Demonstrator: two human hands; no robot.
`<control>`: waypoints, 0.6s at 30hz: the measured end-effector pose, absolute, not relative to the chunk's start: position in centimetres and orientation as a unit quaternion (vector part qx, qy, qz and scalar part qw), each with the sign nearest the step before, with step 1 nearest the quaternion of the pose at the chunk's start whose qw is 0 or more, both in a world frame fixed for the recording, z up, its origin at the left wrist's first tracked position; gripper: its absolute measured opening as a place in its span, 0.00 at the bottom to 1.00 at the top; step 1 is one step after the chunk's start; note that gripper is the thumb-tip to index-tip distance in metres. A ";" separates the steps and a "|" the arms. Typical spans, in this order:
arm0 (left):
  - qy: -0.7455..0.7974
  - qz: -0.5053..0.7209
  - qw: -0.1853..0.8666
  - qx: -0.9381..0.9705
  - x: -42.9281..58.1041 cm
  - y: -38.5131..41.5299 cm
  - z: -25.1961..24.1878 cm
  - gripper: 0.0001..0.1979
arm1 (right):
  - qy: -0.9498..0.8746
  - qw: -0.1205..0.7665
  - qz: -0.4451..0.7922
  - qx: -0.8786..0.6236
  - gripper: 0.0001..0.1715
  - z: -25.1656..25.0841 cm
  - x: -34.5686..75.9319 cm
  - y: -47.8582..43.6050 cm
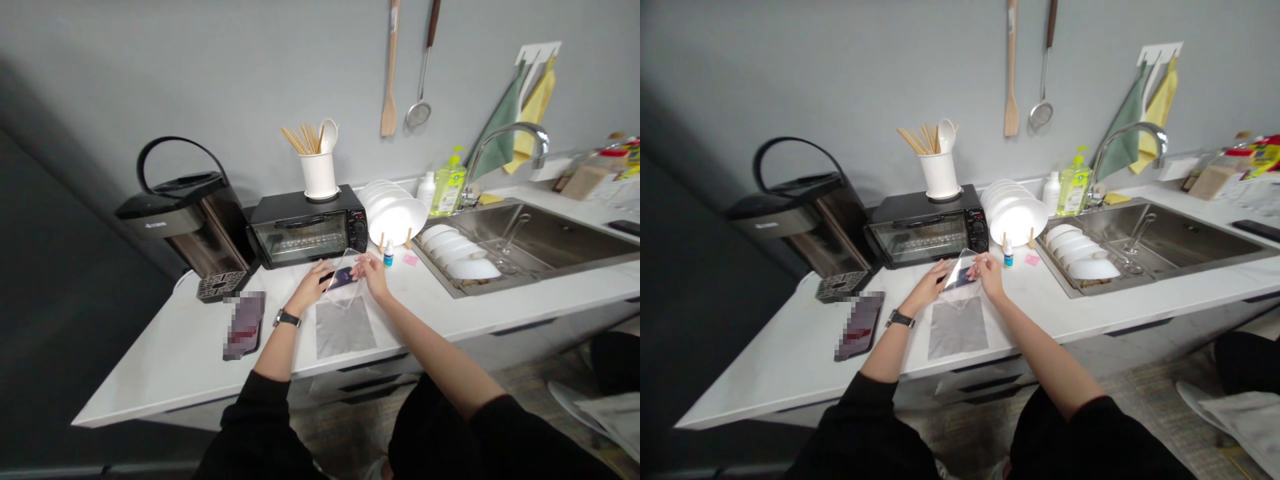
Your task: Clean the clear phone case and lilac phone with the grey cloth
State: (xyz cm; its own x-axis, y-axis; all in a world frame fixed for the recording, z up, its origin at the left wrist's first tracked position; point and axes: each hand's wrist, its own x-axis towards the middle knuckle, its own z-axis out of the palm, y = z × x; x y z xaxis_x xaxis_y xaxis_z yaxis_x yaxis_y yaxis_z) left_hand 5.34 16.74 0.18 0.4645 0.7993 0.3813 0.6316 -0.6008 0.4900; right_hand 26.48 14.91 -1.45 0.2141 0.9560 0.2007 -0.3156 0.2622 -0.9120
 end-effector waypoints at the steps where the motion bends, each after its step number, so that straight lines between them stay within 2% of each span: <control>1: 0.433 0.307 0.141 0.835 5.2 15.6 0.4 0.23 | -0.411 0.674 0.472 -0.392 0.17 -1.6 26.3 14.3; 2: 0.442 0.315 0.142 0.828 5.2 14.2 0.5 0.27 | -0.406 0.671 0.476 -0.397 0.18 -1.9 26.0 13.5; 5: 0.454 0.304 0.146 0.825 5.6 9.2 0.3 0.51 | -0.405 0.655 0.496 -0.401 0.18 -2.8 24.6 10.5; 9: 0.518 0.301 0.084 0.796 4.8 4.2 -0.4 0.43 | -0.439 0.611 0.525 -0.399 0.20 -3.3 24.3 7.0; 14: 0.557 0.314 0.069 0.766 0.6 2.1 -1.3 0.42 | -0.625 0.524 0.323 -0.480 0.17 -3.4 27.4 5.9; 18: 0.576 0.307 0.088 0.753 -1.3 1.3 -2.3 0.40 | -0.658 0.486 0.306 -0.487 0.11 -3.2 29.8 5.8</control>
